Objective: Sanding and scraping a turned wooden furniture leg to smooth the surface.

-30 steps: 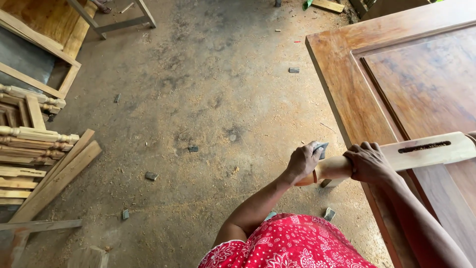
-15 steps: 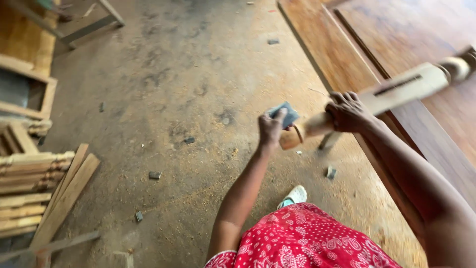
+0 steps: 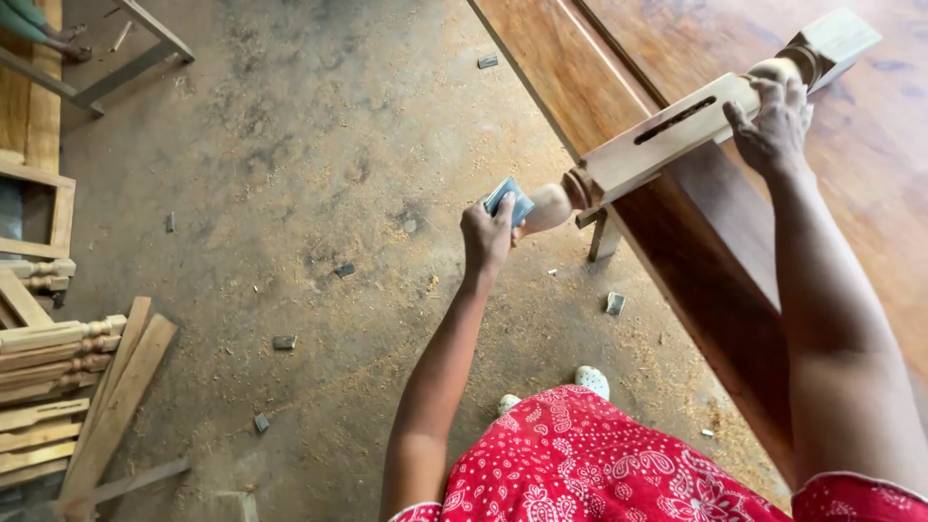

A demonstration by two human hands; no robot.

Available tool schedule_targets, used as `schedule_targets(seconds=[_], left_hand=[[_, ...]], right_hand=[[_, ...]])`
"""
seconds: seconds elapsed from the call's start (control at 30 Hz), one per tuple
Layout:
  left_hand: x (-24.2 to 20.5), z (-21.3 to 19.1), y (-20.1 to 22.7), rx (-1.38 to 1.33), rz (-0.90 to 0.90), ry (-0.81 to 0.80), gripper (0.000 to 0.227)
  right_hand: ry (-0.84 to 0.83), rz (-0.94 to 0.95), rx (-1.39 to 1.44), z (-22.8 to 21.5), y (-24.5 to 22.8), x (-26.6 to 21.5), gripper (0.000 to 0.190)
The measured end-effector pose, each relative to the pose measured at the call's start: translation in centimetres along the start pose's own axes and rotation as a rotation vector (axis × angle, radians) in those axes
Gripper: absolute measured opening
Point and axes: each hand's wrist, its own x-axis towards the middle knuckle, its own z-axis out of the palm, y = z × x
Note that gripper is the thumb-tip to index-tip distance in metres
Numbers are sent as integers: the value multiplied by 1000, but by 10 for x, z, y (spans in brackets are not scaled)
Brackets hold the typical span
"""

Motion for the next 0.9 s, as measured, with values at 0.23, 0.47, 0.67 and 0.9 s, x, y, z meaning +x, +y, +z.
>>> schedule_targets(seconds=[0.23,0.47,0.67,0.9], left_hand=[[69,87,-22,487,91,73,33],[86,114,-25,937,171,27,27],[73,114,-39,893,98,-16,24],[52,127,-50,837,313,180,18]], right_hand=[[135,-132,451,40,13,-14,65],[96,46,137,23,-20,-29,66],[44,128,119,18,-31,-25,68],[36,112,76,22,-26,-25,69]])
